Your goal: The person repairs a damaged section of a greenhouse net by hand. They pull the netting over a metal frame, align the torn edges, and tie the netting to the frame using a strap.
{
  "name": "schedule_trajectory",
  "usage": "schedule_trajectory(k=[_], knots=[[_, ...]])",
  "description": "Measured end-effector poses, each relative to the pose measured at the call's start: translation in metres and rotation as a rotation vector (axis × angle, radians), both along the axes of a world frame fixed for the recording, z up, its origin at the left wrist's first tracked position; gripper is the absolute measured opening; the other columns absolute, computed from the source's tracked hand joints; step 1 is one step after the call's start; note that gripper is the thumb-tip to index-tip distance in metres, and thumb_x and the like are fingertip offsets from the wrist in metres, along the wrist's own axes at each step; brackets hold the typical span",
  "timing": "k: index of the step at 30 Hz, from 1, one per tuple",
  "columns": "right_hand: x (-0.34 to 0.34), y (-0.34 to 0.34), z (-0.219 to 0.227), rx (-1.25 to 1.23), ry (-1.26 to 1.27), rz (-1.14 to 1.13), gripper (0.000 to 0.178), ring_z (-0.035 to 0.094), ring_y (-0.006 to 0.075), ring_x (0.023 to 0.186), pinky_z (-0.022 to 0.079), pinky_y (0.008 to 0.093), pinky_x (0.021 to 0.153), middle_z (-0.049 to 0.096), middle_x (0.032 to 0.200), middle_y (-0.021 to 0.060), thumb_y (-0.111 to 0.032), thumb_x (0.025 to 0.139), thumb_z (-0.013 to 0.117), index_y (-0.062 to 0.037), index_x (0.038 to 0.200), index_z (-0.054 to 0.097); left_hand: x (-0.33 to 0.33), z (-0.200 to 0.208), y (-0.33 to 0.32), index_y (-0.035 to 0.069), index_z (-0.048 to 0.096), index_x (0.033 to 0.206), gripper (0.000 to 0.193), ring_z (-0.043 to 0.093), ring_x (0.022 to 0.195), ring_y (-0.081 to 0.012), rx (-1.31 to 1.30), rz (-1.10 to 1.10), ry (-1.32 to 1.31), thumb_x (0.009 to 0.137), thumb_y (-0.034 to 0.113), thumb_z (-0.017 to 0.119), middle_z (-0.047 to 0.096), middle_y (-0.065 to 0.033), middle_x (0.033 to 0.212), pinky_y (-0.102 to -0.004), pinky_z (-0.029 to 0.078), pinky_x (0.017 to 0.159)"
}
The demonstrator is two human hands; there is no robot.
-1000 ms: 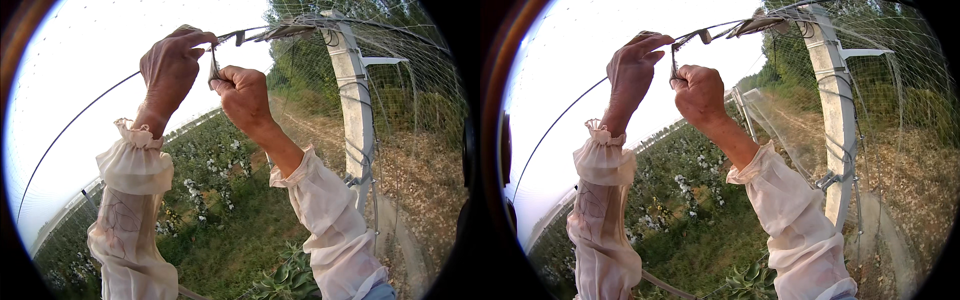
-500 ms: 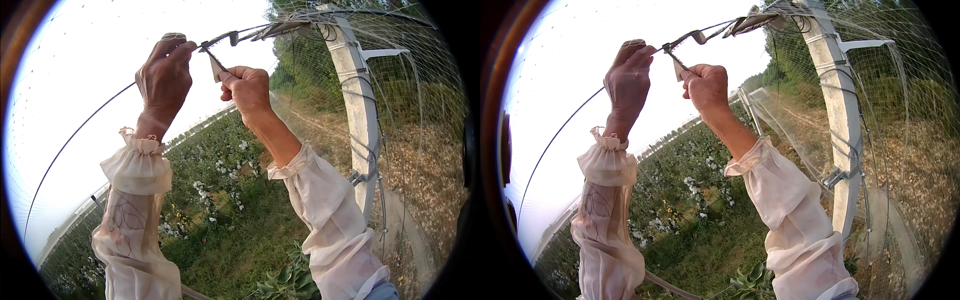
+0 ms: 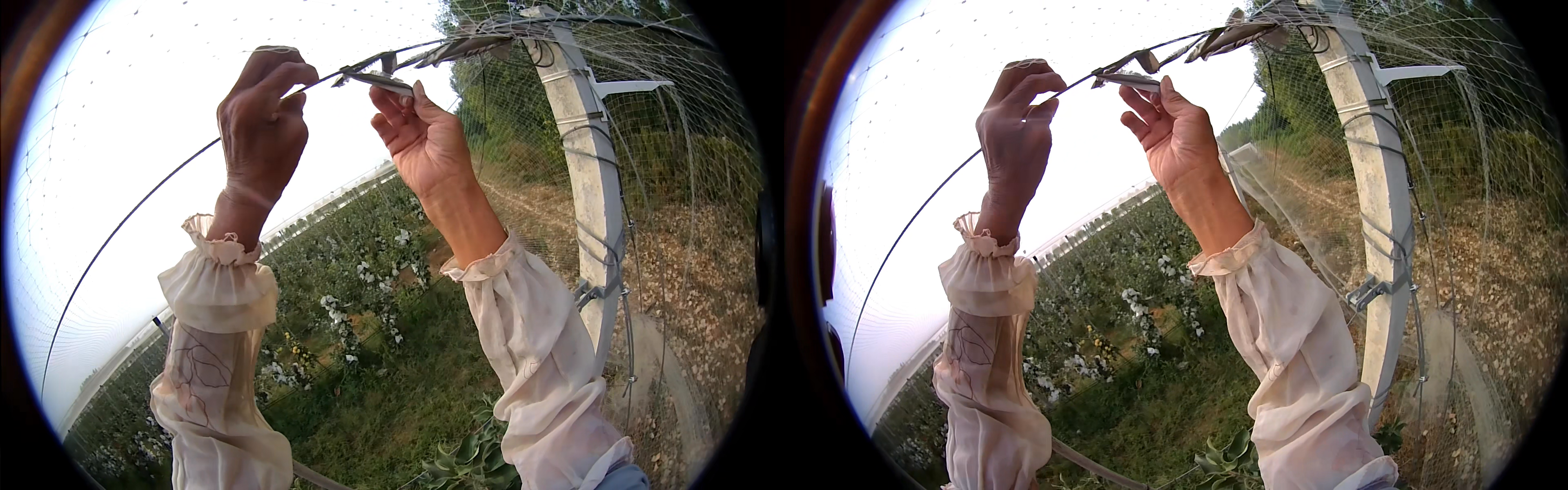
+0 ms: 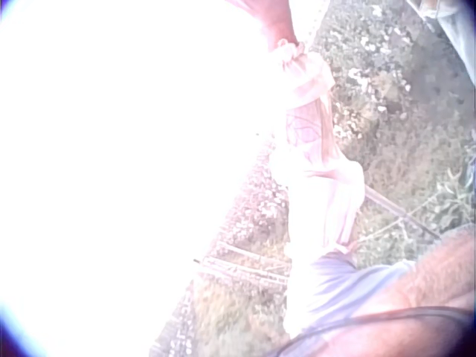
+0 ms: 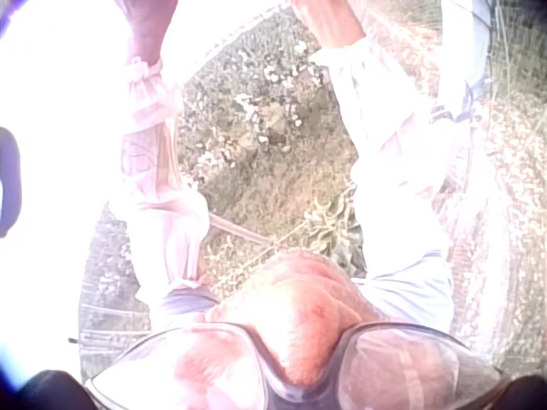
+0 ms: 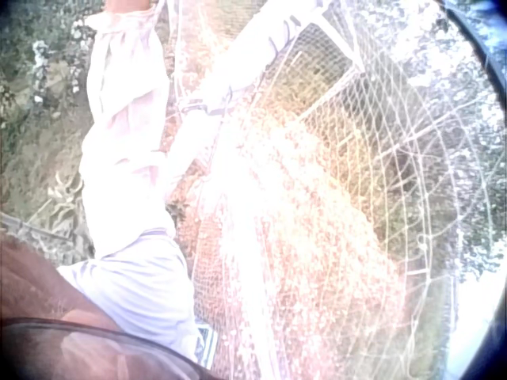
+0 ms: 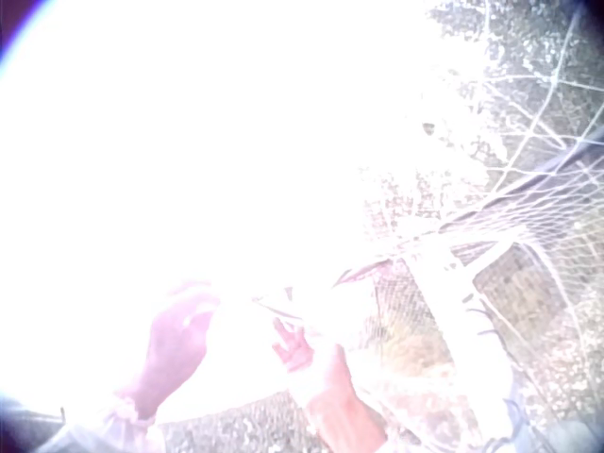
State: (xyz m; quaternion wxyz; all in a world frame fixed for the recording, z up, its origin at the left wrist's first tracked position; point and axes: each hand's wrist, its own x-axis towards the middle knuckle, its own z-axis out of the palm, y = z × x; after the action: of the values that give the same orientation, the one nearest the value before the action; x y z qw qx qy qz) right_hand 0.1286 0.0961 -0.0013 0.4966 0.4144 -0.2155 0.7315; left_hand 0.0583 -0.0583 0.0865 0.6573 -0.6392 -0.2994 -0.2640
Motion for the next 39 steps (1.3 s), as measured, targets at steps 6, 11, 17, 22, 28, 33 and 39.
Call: schedule_trajectory(k=[6, 11, 17, 22, 28, 33, 39], knots=[[0.003, 0.006, 0.0, 0.133, 0.247, 0.186, 0.019, 0.067, 0.0278, 0.095, 0.059, 0.0452, 0.09, 0.067, 0.105, 0.0154, -0.02, 0.099, 0.06, -0.0016, 0.101, 0.058, 0.01, 0.002, 0.013, 0.0, 0.075, 0.096, 0.012, 0.07, 0.077, -0.0191, -0.104, 0.114, -0.219, 0.087, -0.001, 0.067, 0.072, -0.0061, 0.09, -0.0305, 0.055, 0.07], [-0.02, -0.03, 0.004, 0.185, 0.176, 0.31, 0.02, 0.067, 0.0279, 0.095, 0.059, 0.0434, 0.089, 0.067, 0.105, 0.0157, -0.02, 0.1, 0.059, -0.0003, 0.102, 0.059, 0.011, 0.007, -0.005, 0.007, 0.076, 0.088, 0.013, 0.07, 0.072, -0.0321, -0.09, 0.278, -0.395, 0.088, 0.011, 0.064, 0.072, -0.0157, 0.082, -0.0437, 0.054, 0.068], [-0.015, -0.038, -0.002, 0.151, 0.157, 0.182, 0.022, 0.066, 0.0247, 0.087, 0.058, 0.0394, 0.084, 0.068, 0.098, 0.0147, -0.019, 0.103, 0.055, 0.0016, 0.101, 0.062, 0.022, 0.003, 0.014, 0.01, 0.078, 0.093, 0.018, 0.071, 0.079, -0.0289, -0.125, 0.201, -0.452, 0.086, 0.013, 0.061, 0.074, -0.0106, 0.082, -0.0416, 0.052, 0.073], [-0.026, -0.051, 0.0, 0.172, 0.135, 0.17, 0.023, 0.066, 0.0217, 0.085, 0.057, 0.0366, 0.081, 0.068, 0.099, 0.013, -0.02, 0.103, 0.054, 0.0017, 0.102, 0.062, 0.027, 0.009, 0.004, 0.012, 0.079, 0.097, 0.022, 0.071, 0.082, -0.0212, -0.17, 0.22, -0.679, 0.083, 0.018, 0.064, 0.076, -0.0036, 0.083, -0.0357, 0.052, 0.076], [-0.042, -0.048, 0.01, 0.049, 0.098, 0.272, 0.013, 0.064, 0.0207, 0.086, 0.056, 0.0359, 0.085, 0.066, 0.095, 0.0085, -0.009, 0.098, 0.061, 0.0007, 0.107, 0.061, 0.024, 0.029, 0.021, 0.008, 0.079, 0.097, 0.025, 0.069, 0.068, -0.0126, -0.27, 0.07, -0.883, 0.078, 0.01, 0.063, 0.076, -0.0047, 0.081, -0.03, 0.052, 0.068], [-0.044, -0.049, 0.017, -0.095, 0.003, 0.287, 0.017, 0.065, 0.0149, 0.078, 0.057, 0.0297, 0.071, 0.067, 0.095, 0.0065, -0.002, 0.097, 0.059, -0.0001, 0.114, 0.061, 0.027, 0.016, 0.014, 0.001, 0.075, 0.102, 0.029, 0.068, 0.075, -0.0127, -0.162, 0.099, -0.8, 0.074, 0.005, 0.07, 0.076, -0.0079, 0.086, -0.0281, 0.05, 0.071], [-0.048, -0.048, 0.022, -0.116, -0.008, 0.341, 0.011, 0.063, 0.0171, 0.08, 0.056, 0.0302, 0.074, 0.065, 0.093, 0.0085, -0.003, 0.097, 0.06, 0.0009, 0.107, 0.061, 0.034, 0.022, 0.022, 0.005, 0.076, 0.093, 0.021, 0.067, 0.073, -0.0115, -0.201, 0.222, -0.825, 0.074, 0.013, 0.077, 0.076, -0.0042, 0.08, -0.0277, 0.048, 0.071]])
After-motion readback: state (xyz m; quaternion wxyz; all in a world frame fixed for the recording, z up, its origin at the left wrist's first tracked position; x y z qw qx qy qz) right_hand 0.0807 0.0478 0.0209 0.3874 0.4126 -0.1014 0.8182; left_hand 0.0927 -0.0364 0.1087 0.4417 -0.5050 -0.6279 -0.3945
